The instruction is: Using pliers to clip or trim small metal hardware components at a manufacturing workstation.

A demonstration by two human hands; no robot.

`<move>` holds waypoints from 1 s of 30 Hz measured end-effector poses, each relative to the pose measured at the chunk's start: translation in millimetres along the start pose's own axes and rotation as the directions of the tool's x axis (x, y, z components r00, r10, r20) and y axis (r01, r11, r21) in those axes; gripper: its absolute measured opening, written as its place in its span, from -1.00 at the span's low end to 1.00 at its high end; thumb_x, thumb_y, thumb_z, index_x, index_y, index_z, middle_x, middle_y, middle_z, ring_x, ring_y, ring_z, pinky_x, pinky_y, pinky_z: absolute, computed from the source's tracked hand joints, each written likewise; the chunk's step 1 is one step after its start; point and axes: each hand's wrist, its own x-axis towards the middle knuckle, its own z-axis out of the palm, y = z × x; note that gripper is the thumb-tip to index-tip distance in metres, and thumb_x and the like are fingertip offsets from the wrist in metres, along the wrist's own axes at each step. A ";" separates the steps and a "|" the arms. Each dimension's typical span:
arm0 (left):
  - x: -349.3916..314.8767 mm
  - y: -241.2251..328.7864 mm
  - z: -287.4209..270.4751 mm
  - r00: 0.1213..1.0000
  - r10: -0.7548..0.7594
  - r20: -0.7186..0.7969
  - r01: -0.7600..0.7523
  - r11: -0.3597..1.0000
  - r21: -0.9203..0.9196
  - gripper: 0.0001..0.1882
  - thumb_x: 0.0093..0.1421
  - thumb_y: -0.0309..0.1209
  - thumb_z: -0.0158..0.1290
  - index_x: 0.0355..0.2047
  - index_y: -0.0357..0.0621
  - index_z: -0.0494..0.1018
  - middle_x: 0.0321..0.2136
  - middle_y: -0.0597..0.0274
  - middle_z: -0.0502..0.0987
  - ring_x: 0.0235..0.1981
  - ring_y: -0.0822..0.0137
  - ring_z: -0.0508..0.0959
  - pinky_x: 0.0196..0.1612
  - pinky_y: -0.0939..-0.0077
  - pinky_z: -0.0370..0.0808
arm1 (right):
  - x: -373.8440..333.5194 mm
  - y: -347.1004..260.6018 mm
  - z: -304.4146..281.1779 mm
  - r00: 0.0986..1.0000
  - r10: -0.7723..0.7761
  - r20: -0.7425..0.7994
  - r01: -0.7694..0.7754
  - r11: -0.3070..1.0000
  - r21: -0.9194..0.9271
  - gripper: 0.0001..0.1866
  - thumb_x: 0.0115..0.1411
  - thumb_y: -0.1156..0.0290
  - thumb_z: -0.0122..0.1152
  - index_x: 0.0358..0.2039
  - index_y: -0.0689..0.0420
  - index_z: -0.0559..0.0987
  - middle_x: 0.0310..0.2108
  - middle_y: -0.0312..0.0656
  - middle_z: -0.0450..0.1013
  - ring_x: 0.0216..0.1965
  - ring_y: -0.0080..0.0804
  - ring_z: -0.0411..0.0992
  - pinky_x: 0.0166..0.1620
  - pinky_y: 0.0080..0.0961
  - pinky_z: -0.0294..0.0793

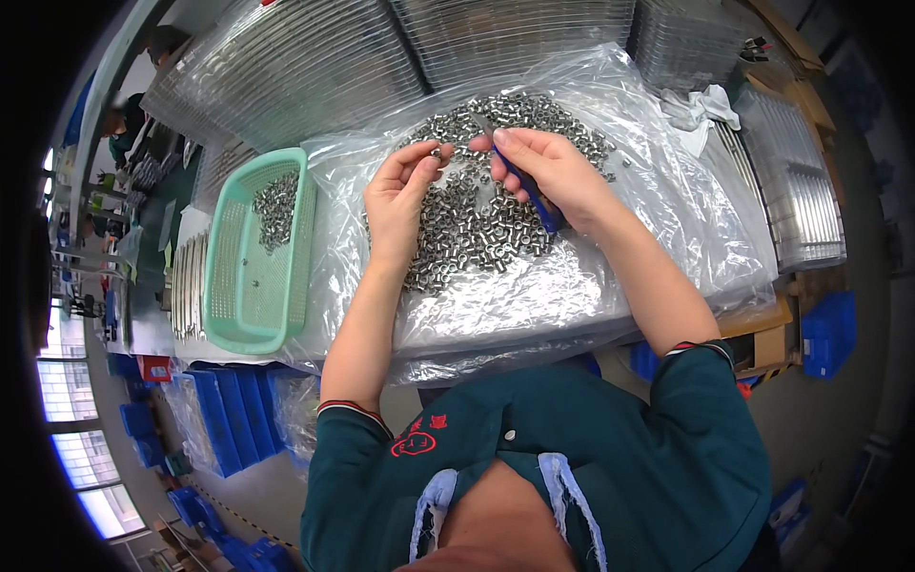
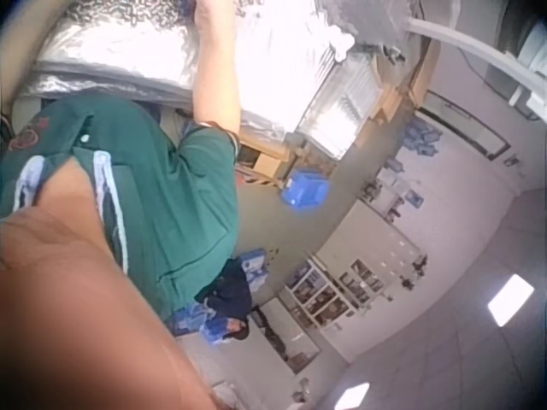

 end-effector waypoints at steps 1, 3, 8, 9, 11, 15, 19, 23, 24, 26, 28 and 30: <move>0.7 1.9 -0.1 0.999 -0.043 0.025 0.044 0.999 -0.028 -0.80 0.14 -0.53 -0.03 -0.21 -0.31 0.40 -0.28 0.12 0.52 -0.25 0.42 0.50 -0.19 0.64 0.42 | 0.3 1.5 1.3 0.998 -0.053 -0.046 0.058 0.990 0.125 -0.67 0.23 0.26 -0.08 -0.10 0.20 0.43 -0.52 -0.45 0.31 -0.58 -0.76 0.23 -0.56 -0.79 0.26; 0.5 2.9 0.1 0.998 -0.055 0.035 0.056 0.998 -0.034 -0.80 0.14 -0.53 -0.03 -0.21 -0.32 0.40 -0.29 0.10 0.52 -0.25 0.41 0.51 -0.18 0.63 0.42 | -0.3 3.3 1.7 0.998 -0.066 -0.005 0.066 0.988 0.138 -0.69 0.22 0.30 -0.07 -0.08 0.17 0.38 -0.45 -0.42 0.31 -0.51 -0.78 0.25 -0.55 -0.80 0.29; -0.1 2.8 -0.2 0.997 -0.065 0.041 0.068 0.996 -0.062 -0.80 0.14 -0.48 -0.01 -0.22 -0.29 0.41 -0.29 0.10 0.53 -0.28 0.42 0.52 -0.25 0.65 0.40 | -3.1 4.0 11.5 0.987 -0.132 -0.092 0.155 0.937 0.313 -0.73 0.16 0.29 0.04 -0.20 0.19 0.43 -0.52 -0.41 0.29 -0.62 -0.79 0.22 -0.66 -0.86 0.22; -0.1 2.5 -0.5 0.997 -0.069 0.043 0.072 0.996 -0.060 -0.80 0.14 -0.48 -0.01 -0.22 -0.28 0.41 -0.30 0.11 0.53 -0.29 0.43 0.52 -0.25 0.65 0.40 | -2.1 6.0 10.1 0.987 -0.132 -0.091 0.154 0.937 0.313 -0.73 0.16 0.29 0.04 -0.20 0.19 0.43 -0.52 -0.41 0.29 -0.62 -0.79 0.22 -0.66 -0.86 0.22; 0.1 2.9 0.1 0.996 -0.072 0.049 0.075 0.995 -0.060 -0.80 0.14 -0.47 0.00 -0.22 -0.28 0.41 -0.30 0.11 0.53 -0.29 0.43 0.52 -0.25 0.66 0.40 | -0.3 12.2 5.0 0.998 -0.055 -0.035 0.065 0.909 0.412 -0.73 0.15 0.30 0.06 -0.21 0.20 0.43 -0.53 -0.42 0.27 -0.66 -0.83 0.17 -0.71 -0.89 0.13; -0.7 2.3 0.8 0.996 -0.061 0.068 0.065 0.996 -0.055 -0.80 0.13 -0.45 0.01 -0.22 -0.26 0.43 -0.31 0.14 0.53 -0.30 0.45 0.51 -0.26 0.67 0.39 | 0.4 15.5 5.5 0.997 0.074 0.030 -0.080 0.888 0.454 -0.75 0.15 0.31 0.05 -0.25 0.21 0.44 -0.54 -0.42 0.26 -0.68 -0.86 0.12 -0.72 -0.91 0.07; -2.7 -1.0 0.7 0.987 -0.063 0.149 0.072 0.996 -0.057 -0.80 0.13 -0.43 0.01 -0.23 -0.21 0.46 -0.25 0.20 0.51 -0.25 0.48 0.48 -0.26 0.67 0.38 | 0.4 14.1 18.3 0.986 0.165 0.015 -0.159 0.924 0.348 -0.88 0.17 0.38 0.02 -0.38 0.16 0.40 -0.54 -0.42 0.27 -0.73 -0.87 0.06 -0.74 -0.91 0.03; -2.0 -2.3 2.5 0.977 -0.080 0.198 0.087 0.996 -0.029 -0.82 0.10 -0.50 0.03 -0.26 -0.23 0.48 -0.22 0.19 0.46 -0.15 0.41 0.42 -0.08 0.56 0.34 | 0.4 20.0 16.3 0.986 0.164 0.009 -0.154 0.910 0.385 -0.87 0.16 0.36 0.05 -0.37 0.14 0.40 -0.52 -0.40 0.32 -0.71 -0.87 0.09 -0.74 -0.92 0.04; -1.4 -2.6 2.9 0.976 -0.064 0.210 0.068 0.998 -0.011 -0.83 0.09 -0.51 0.04 -0.27 -0.23 0.49 -0.22 0.19 0.45 -0.14 0.41 0.41 -0.08 0.56 0.34 | 0.5 20.7 14.7 0.988 0.154 0.025 -0.150 0.900 0.409 -0.87 0.16 0.35 0.06 -0.37 0.13 0.40 -0.52 -0.39 0.33 -0.71 -0.87 0.10 -0.74 -0.92 0.05; -1.6 -2.2 2.4 0.974 -0.048 0.220 0.047 0.999 0.009 -0.83 0.09 -0.51 0.04 -0.28 -0.22 0.49 -0.22 0.18 0.44 -0.14 0.40 0.41 -0.08 0.56 0.34 | 1.0 20.1 15.3 0.988 0.153 0.032 -0.152 0.900 0.408 -0.87 0.16 0.35 0.06 -0.37 0.13 0.40 -0.52 -0.39 0.33 -0.71 -0.86 0.10 -0.74 -0.92 0.05; -2.0 -2.2 2.0 0.969 0.020 0.245 -0.030 0.999 0.033 -0.83 0.09 -0.52 0.03 -0.27 -0.22 0.49 -0.22 0.19 0.44 -0.14 0.39 0.41 -0.08 0.55 0.35 | 1.0 19.8 15.5 0.988 0.152 0.037 -0.154 0.901 0.406 -0.87 0.16 0.35 0.06 -0.37 0.13 0.40 -0.52 -0.39 0.33 -0.71 -0.86 0.10 -0.74 -0.92 0.05; -2.6 -2.6 2.1 0.971 0.009 0.240 -0.013 1.000 0.014 -0.83 0.09 -0.52 0.03 -0.27 -0.22 0.48 -0.22 0.19 0.43 -0.14 0.39 0.41 -0.08 0.55 0.35 | 0.8 19.7 15.3 0.987 0.155 0.029 -0.154 0.900 0.409 -0.86 0.16 0.34 0.07 -0.37 0.14 0.40 -0.53 -0.39 0.32 -0.71 -0.86 0.09 -0.74 -0.92 0.05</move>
